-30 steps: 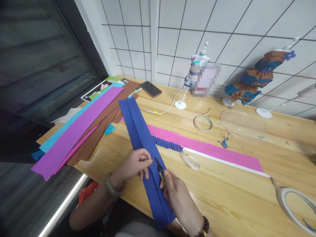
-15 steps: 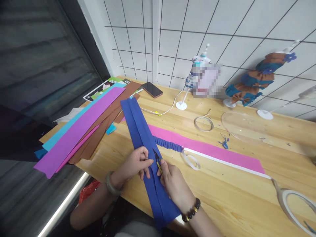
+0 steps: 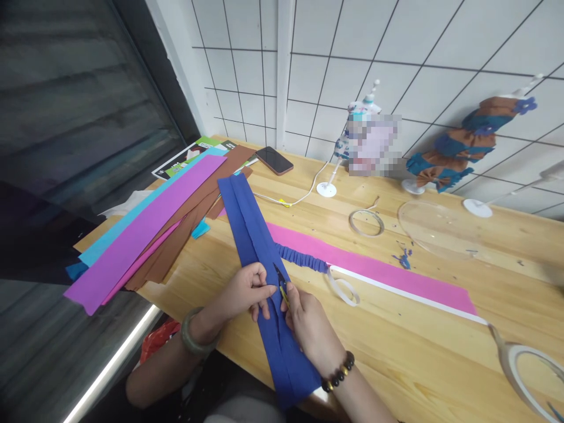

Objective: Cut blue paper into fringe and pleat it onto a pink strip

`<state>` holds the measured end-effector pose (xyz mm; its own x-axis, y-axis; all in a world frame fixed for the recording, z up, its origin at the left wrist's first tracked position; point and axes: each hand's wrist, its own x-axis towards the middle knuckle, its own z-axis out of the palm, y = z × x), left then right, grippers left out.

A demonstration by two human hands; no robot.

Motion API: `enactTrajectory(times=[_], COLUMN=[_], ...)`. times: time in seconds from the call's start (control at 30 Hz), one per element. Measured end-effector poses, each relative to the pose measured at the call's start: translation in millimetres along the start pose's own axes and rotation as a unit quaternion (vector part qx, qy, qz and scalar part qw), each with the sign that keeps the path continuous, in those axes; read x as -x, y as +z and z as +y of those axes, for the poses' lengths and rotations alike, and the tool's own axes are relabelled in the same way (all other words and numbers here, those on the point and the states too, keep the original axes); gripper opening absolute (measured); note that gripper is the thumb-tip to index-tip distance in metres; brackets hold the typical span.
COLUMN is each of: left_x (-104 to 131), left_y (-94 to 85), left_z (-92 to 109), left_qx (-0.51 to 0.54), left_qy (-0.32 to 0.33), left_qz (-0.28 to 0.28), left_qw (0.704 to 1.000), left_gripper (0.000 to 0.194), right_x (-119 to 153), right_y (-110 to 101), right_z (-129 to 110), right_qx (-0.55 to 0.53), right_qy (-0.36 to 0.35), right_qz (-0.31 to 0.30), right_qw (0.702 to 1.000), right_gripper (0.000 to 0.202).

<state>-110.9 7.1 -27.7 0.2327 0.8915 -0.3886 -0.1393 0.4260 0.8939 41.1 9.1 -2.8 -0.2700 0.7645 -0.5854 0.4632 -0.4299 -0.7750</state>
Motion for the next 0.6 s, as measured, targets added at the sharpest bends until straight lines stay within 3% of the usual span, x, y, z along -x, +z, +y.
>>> enactTrajectory(times=[0.6], left_x=[0.6], left_y=[0.0], left_z=[1.3], left_qx=[0.003], left_qy=[-0.006], left_qz=[0.0], left_qw=[1.0], left_gripper=[0.033], right_x=[-4.0], right_y=[1.0], right_z=[4.1], right_qx=[0.05], right_qy=[-0.03], right_qz=[0.023], right_qw=[0.998], right_gripper=[0.046])
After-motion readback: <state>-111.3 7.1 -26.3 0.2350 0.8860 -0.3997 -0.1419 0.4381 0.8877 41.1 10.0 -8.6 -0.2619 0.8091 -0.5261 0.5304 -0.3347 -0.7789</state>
